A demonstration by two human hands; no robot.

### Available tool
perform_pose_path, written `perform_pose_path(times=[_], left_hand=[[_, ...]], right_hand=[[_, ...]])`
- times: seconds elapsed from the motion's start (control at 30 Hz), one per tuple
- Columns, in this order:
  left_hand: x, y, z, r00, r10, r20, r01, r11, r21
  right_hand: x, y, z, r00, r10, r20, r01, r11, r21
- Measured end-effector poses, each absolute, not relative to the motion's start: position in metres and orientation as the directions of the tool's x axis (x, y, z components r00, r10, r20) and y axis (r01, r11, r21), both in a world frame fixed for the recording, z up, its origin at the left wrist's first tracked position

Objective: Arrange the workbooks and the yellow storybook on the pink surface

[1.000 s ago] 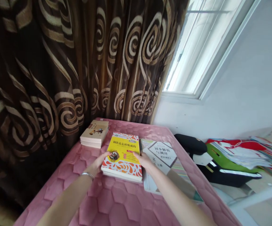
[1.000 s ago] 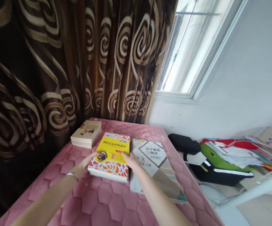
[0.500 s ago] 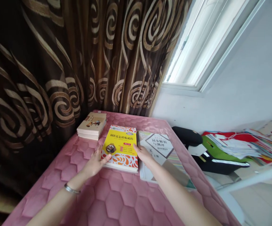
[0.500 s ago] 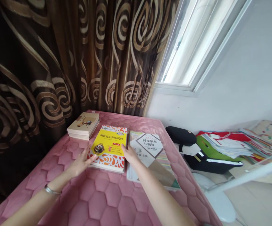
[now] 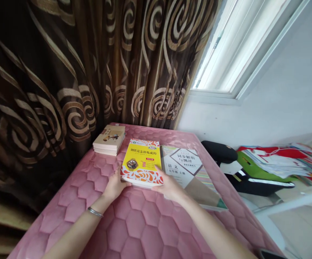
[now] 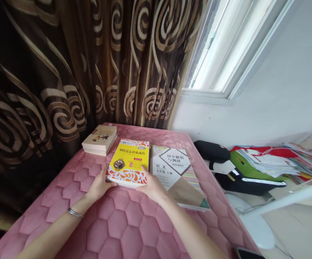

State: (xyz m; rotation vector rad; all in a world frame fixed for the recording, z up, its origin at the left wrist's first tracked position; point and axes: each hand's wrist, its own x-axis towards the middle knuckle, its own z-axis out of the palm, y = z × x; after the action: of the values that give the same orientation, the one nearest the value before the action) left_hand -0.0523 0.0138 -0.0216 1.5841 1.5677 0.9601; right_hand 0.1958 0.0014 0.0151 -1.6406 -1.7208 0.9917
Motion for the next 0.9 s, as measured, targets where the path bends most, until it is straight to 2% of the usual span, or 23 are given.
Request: perform_pose_path(times=[0.2,0.53,0.9], left_hand=[[-0.047,0.022,-0.017,0.017,1.0,0.025,0.582,-0.03,0.813],[-0.046,0.021,-0.019,0.026,1.0,0.011,0.587,-0.024,0.809],[-0.043,0.023,-0.022,0.013,0.998,0.065,0.69,-0.056,0.722]], right_hand=[[0.203,0.008,0.025,-0.083,0.992,-0.092,0.708,-0.006,-0.706],[0.209,0.007,0.026,-0.13,0.99,-0.046,0.858,0.09,-0.505],[0.21,0.0,0.022,-0.162,0.985,-0.057,0.901,0.124,-0.415]])
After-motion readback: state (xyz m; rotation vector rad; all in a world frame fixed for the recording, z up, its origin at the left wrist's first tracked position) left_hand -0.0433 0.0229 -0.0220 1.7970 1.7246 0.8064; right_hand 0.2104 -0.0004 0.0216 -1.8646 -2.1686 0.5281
